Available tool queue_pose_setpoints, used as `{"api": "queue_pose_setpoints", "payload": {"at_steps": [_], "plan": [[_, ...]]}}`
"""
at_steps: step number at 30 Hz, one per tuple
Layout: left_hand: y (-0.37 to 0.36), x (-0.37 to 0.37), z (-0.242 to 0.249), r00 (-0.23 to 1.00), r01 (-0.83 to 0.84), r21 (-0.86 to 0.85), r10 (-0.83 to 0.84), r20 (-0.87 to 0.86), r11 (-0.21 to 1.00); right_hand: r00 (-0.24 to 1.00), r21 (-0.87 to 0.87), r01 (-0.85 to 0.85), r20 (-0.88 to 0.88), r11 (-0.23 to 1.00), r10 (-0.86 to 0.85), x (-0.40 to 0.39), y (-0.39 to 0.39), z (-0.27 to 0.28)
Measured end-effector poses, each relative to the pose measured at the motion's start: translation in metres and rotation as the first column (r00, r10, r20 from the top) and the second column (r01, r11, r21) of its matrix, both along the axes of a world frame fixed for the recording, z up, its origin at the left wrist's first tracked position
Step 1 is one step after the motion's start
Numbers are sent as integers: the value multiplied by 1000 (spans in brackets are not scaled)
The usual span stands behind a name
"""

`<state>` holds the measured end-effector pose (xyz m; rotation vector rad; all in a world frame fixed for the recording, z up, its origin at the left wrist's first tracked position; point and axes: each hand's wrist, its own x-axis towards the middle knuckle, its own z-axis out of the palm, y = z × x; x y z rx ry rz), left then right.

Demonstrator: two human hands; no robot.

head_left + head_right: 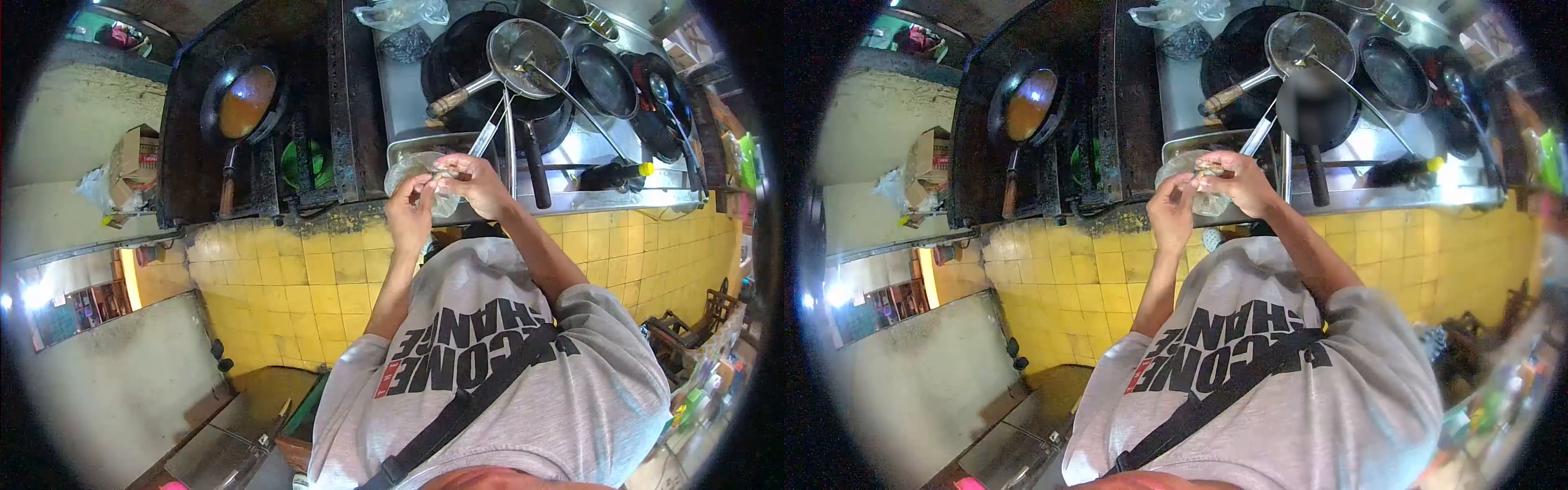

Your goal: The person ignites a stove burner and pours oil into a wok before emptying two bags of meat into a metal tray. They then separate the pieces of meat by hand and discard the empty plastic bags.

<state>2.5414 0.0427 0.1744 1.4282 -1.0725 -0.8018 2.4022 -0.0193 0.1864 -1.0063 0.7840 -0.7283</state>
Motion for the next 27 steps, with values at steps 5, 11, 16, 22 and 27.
{"api": "queue_pose_setpoints", "payload": {"at_steps": [5,11,16,22,27], "plan": [[-2,4,1,997,-20,18,19,72,1000,992,81,-23,129,996,12,8,-3,-7],[-3,7,13,1000,-5,124,4,10,992,998,2,-65,-13,998,65,6,-9,-4],[-6,14,2,995,96,108,-96,-4,989,988,-85,-114,-113,990,105,4,-14,-3],[-11,15,-6,986,92,29,-87,-140,995,984,-105,-84,-164,991,66,6,-15,-7],[-9,8,-2,1000,27,140,-25,-16,990,987,-82,-71,-149,994,58,5,-13,-5]]}}
